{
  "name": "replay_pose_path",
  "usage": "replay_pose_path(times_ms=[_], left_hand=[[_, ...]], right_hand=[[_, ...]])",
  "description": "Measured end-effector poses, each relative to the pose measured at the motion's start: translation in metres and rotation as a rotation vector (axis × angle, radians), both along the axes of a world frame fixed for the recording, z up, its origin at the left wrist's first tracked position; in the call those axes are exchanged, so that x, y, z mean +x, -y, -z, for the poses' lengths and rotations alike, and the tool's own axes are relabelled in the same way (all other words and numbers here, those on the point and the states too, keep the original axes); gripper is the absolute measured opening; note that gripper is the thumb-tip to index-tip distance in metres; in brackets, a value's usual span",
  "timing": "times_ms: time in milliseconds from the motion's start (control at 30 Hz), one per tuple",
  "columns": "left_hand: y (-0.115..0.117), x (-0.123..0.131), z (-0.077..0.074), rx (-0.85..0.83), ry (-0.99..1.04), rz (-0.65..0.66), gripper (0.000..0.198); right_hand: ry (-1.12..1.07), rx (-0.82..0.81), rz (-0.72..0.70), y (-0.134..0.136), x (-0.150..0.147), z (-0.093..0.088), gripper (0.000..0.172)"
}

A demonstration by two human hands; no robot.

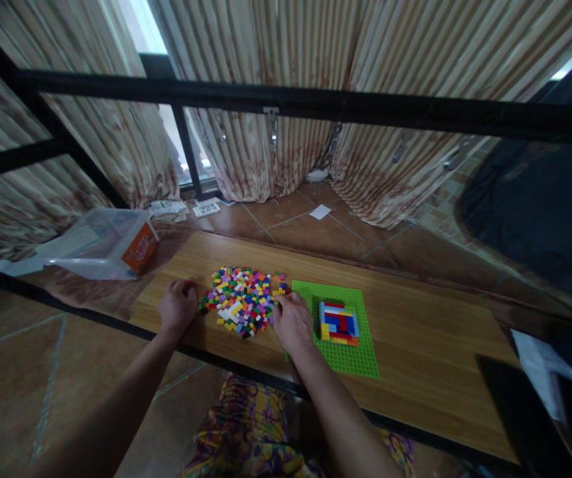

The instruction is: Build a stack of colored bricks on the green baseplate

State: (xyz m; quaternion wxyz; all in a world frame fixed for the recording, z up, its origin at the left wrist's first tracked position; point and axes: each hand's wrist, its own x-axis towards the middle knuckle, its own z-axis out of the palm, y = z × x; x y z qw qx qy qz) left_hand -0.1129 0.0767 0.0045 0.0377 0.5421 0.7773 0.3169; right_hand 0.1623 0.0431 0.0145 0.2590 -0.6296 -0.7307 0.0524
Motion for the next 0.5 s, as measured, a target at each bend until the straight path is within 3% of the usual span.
replay_pose_path(times_ms=[267, 500], left_hand=[[0.000, -0.001, -0.002, -0.002, -0.005, -0.004, 0.028], [0.000, -0.001, -0.007, -0.052, -0.015, -0.003, 0.029]], right_hand=[[-0.114, -0.051, 0.043, -0.003, -0.005, -0.008, 0.015], [-0.658, -0.074, 0.029, 0.036, 0.005, -0.022, 0.020]])
